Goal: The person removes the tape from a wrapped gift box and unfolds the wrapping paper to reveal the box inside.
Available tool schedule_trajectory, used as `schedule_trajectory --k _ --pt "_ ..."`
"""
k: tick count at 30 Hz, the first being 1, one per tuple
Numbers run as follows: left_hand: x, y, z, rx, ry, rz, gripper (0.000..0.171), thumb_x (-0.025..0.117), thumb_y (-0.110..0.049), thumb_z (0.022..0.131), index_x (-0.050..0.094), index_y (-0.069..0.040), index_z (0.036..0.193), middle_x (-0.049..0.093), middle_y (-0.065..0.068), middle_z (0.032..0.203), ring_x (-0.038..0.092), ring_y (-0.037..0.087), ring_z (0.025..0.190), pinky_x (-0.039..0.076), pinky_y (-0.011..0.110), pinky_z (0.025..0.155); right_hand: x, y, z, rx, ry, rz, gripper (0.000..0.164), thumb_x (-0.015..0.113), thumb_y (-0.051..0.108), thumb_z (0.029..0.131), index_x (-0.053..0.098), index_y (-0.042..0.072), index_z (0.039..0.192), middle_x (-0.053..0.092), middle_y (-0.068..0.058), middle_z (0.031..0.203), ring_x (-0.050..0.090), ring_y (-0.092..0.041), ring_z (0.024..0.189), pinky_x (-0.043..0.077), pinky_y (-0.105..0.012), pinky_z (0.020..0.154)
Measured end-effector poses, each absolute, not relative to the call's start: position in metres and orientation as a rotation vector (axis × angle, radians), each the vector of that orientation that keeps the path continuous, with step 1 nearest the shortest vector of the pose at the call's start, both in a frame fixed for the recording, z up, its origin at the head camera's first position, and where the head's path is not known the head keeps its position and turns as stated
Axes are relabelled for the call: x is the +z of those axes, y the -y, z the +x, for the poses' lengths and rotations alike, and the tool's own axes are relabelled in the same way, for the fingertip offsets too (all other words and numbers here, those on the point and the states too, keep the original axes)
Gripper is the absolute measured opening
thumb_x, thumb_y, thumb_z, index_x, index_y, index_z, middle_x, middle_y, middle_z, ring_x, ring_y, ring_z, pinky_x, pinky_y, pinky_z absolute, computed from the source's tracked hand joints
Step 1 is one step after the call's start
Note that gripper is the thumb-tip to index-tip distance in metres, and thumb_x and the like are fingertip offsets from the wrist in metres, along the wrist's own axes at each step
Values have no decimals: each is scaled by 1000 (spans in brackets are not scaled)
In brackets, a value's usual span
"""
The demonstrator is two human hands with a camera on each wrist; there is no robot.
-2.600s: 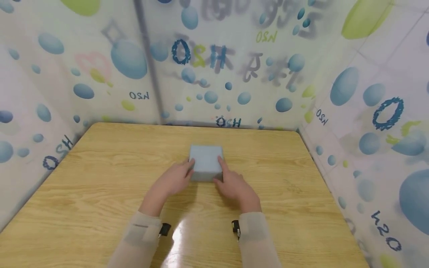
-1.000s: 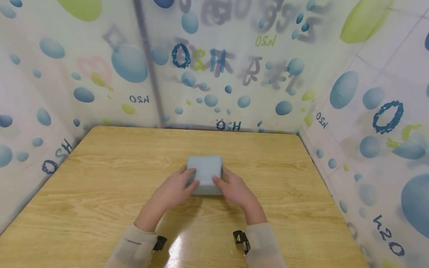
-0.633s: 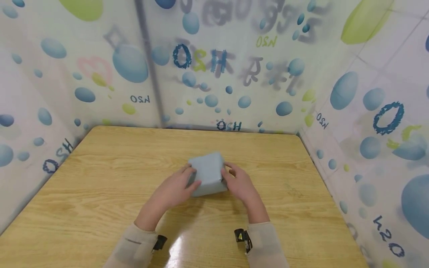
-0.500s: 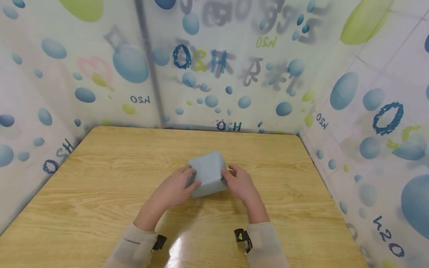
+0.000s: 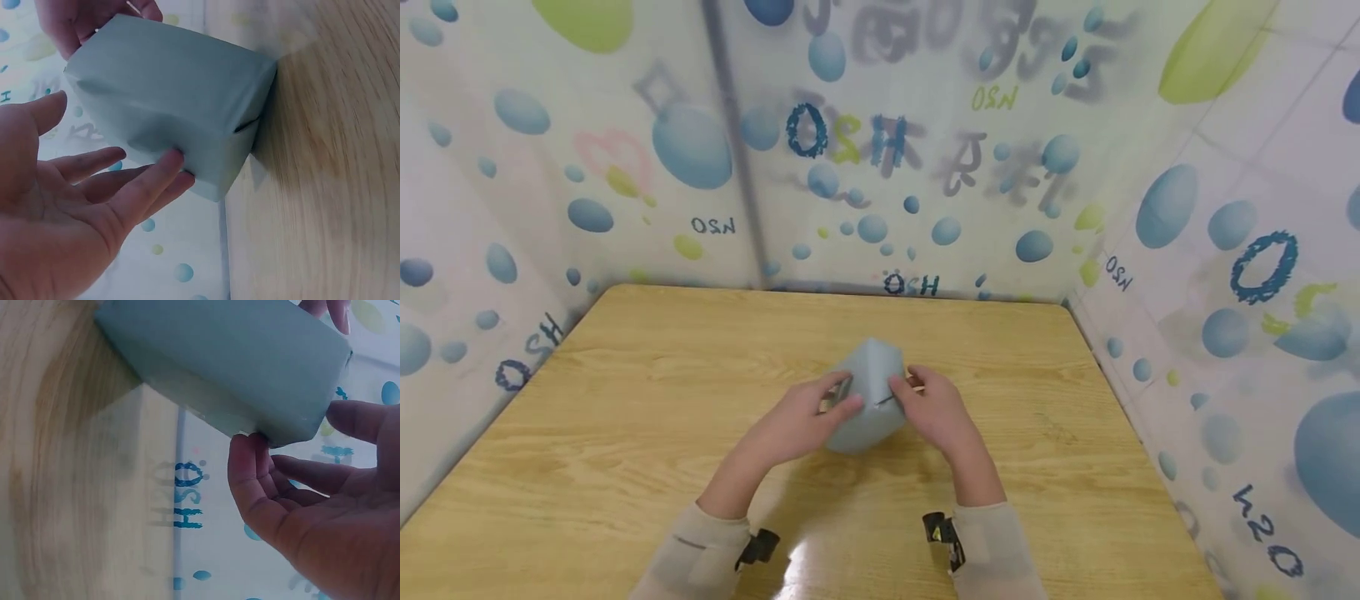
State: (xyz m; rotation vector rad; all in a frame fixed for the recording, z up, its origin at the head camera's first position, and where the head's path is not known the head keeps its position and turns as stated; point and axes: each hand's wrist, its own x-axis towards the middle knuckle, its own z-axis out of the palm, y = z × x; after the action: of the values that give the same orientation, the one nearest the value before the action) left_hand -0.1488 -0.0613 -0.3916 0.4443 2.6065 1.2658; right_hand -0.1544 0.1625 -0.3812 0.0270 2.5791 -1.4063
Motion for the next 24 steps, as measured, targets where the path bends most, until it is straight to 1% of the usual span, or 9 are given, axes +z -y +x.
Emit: schedule_trajectory --k 2,5,8,12,15,19,20,24 --pt "-391 61 -149 1364 -2539 392 68 56 -48 109 42 -8 163 50 20 163 58 40 142 53 59 112 -378 -161 -152 -1412 -2573 8 60 52 36 112 45 0 159 58 -23 152 64 -37 130 60 -48 99" --pt "-389 62 -150 1472 -2469 319 68 58 -47 109 41 -10 163 49 20 163 62 42 138 57 59 106 -374 -157 -151 -1424 -2565 -21 51 50 28 113 49 2 157 59 -22 150 67 -34 123 61 -45 97" --pt "-389 61 -151 1522 -2451 246 70 61 -47 107 41 -10 163 50 22 162 62 45 137 57 59 105 -373 -153 -150 -1413 -2577 -67 46 49 23 113 52 3 155 62 -20 146 68 -31 119 61 -43 95" --pt "-390 60 -152 1527 -2475 185 73 65 -47 105 40 -8 162 52 24 160 62 45 137 58 58 105 -375 -148 -148 -1381 -2605 -110 45 50 19 112 52 4 155 64 -18 142 66 -31 121 61 -42 93" --pt "-393 60 -151 1524 -2493 168 76 66 -44 105 36 -6 164 53 27 158 61 45 138 58 58 104 -375 -144 -145 -1356 -2621 -125 45 50 17 112 51 4 155 64 -17 143 64 -31 124 60 -44 94" --pt "-394 60 -151 1527 -2501 147 80 66 -42 105 28 -9 167 52 28 158 58 45 141 56 61 106 -376 -143 -143 -1341 -2637 -134 45 51 17 112 52 7 156 64 -16 142 64 -32 125 60 -43 92" --pt "-394 60 -151 1526 -2506 143 79 66 -42 106 28 -12 168 51 27 160 58 45 140 56 61 106 -376 -143 -143 -1344 -2640 -138 45 51 16 112 52 8 155 64 -16 142 64 -32 125 60 -43 91" --pt "-392 60 -150 1516 -2538 189 70 64 -38 107 33 -22 168 42 22 168 60 46 138 56 61 106 -378 -144 -143 -1382 -2636 -143 44 51 16 112 53 12 156 64 -15 141 65 -30 121 60 -39 85"
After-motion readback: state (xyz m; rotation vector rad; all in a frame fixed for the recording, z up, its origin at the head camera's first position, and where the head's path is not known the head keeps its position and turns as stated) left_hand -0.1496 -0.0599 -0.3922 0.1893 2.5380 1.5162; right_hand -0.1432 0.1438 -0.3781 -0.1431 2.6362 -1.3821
